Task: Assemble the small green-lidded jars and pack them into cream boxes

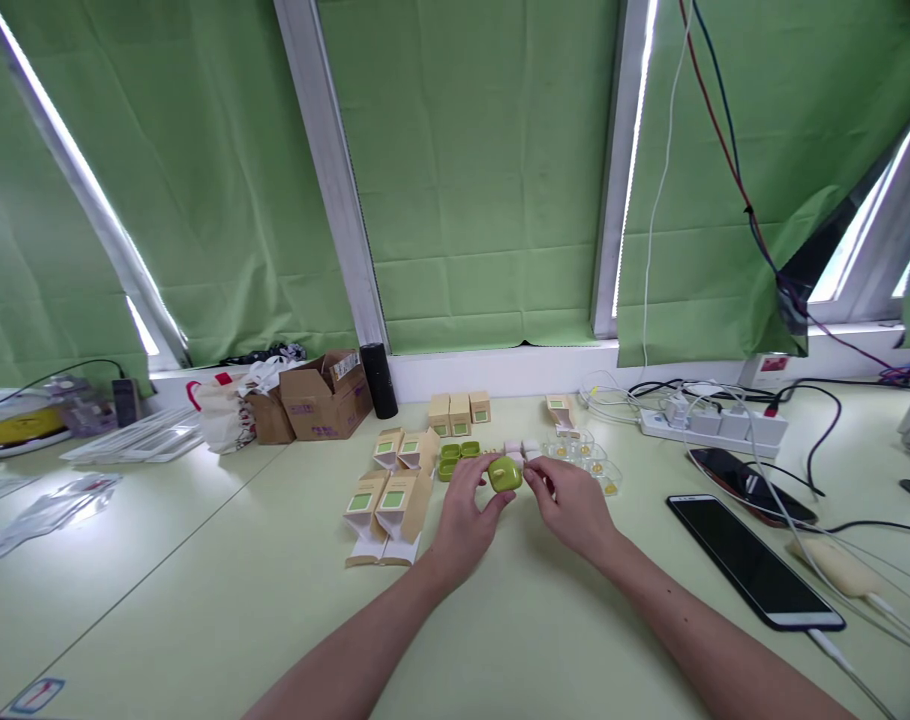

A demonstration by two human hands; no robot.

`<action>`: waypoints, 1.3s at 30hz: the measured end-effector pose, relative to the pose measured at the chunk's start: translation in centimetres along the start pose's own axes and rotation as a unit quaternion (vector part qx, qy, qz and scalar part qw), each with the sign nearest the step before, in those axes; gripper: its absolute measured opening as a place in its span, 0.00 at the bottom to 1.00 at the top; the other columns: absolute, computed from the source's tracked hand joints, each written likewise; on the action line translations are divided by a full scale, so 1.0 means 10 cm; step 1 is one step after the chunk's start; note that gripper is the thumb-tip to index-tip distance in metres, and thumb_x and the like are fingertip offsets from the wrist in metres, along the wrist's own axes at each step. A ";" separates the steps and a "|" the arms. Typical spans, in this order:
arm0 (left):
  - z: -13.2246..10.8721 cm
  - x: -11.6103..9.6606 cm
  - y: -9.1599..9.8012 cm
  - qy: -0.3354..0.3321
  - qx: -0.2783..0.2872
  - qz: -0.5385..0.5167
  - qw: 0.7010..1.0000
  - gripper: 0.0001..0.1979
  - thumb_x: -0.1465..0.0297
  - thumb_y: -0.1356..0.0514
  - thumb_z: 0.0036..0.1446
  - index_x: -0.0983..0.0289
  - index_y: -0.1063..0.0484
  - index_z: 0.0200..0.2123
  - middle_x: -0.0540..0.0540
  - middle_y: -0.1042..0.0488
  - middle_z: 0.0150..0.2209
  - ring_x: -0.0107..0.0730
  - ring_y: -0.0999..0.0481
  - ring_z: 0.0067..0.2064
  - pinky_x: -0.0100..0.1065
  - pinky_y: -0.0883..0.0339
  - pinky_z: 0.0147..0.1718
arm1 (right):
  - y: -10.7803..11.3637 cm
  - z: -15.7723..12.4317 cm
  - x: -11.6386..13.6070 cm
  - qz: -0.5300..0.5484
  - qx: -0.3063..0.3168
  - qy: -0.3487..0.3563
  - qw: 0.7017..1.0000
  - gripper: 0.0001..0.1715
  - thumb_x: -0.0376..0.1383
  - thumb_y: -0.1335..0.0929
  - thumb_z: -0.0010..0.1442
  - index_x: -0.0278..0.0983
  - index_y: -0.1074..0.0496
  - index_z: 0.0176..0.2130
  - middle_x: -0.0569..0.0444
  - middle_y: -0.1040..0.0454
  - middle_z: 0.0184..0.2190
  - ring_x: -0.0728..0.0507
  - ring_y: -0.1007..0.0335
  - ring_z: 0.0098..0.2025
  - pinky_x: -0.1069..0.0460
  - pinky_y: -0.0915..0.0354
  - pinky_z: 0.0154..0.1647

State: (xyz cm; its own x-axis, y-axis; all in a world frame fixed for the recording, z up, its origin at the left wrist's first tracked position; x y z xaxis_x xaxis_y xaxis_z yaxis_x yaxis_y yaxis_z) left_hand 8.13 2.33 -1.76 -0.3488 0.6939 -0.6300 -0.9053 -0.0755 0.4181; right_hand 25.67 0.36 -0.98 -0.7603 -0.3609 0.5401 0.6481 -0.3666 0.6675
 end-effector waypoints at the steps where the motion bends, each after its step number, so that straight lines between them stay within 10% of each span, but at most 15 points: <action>1: 0.01 0.04 0.00 0.022 -0.010 -0.009 1.000 0.20 0.65 0.34 0.62 0.58 0.26 0.57 0.60 0.23 0.52 0.44 0.24 0.53 0.43 0.27 0.49 | 0.05 0.00 0.03 -0.086 -0.006 0.008 0.996 0.16 0.40 0.39 0.73 0.39 0.24 0.39 0.50 0.21 0.36 0.41 0.26 0.39 0.50 0.42 0.34; 8: 0.04 0.29 0.03 0.201 -0.051 -0.096 0.974 0.29 0.47 0.35 0.57 0.66 0.21 0.49 0.64 0.20 0.48 0.41 0.20 0.41 0.39 0.26 0.41 | 0.21 0.08 -0.17 -0.347 0.070 -0.078 0.932 0.13 0.39 0.36 0.71 0.35 0.24 0.44 0.42 0.22 0.44 0.36 0.23 0.44 0.51 0.39 0.32; 24: 0.01 0.41 0.00 0.292 -0.054 -0.229 0.927 0.35 0.38 0.39 0.55 0.67 0.19 0.32 0.61 0.20 0.36 0.32 0.24 0.32 0.33 0.27 0.32 | 0.45 0.14 -0.59 -0.382 0.159 -0.191 0.890 0.12 0.29 0.32 0.60 0.34 0.21 0.42 0.37 0.19 0.40 0.32 0.19 0.45 0.46 0.33 0.41; 39: 0.01 0.40 0.04 0.287 -0.088 -0.226 0.927 0.35 0.38 0.38 0.53 0.68 0.20 0.31 0.59 0.22 0.35 0.33 0.25 0.32 0.33 0.28 0.31 | -0.10 -0.07 0.18 -0.286 0.162 -0.003 0.944 0.06 0.29 0.32 0.56 0.37 0.25 0.36 0.45 0.19 0.37 0.36 0.22 0.39 0.50 0.42 0.33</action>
State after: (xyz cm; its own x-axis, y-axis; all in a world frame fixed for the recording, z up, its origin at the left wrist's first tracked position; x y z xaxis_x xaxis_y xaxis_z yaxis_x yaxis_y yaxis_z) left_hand 6.43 5.14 -3.99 0.0494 0.1914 -0.9803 -0.9983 -0.0208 -0.0544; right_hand 23.67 -0.48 -1.07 -0.9831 -0.1775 0.0455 0.0844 -0.2181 0.9723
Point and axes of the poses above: each hand's wrist, its own z-axis towards the middle knuckle, its own y-axis out of the back of the hand, x = y × z, the point moved 6 cm from there along z, towards the middle knuckle
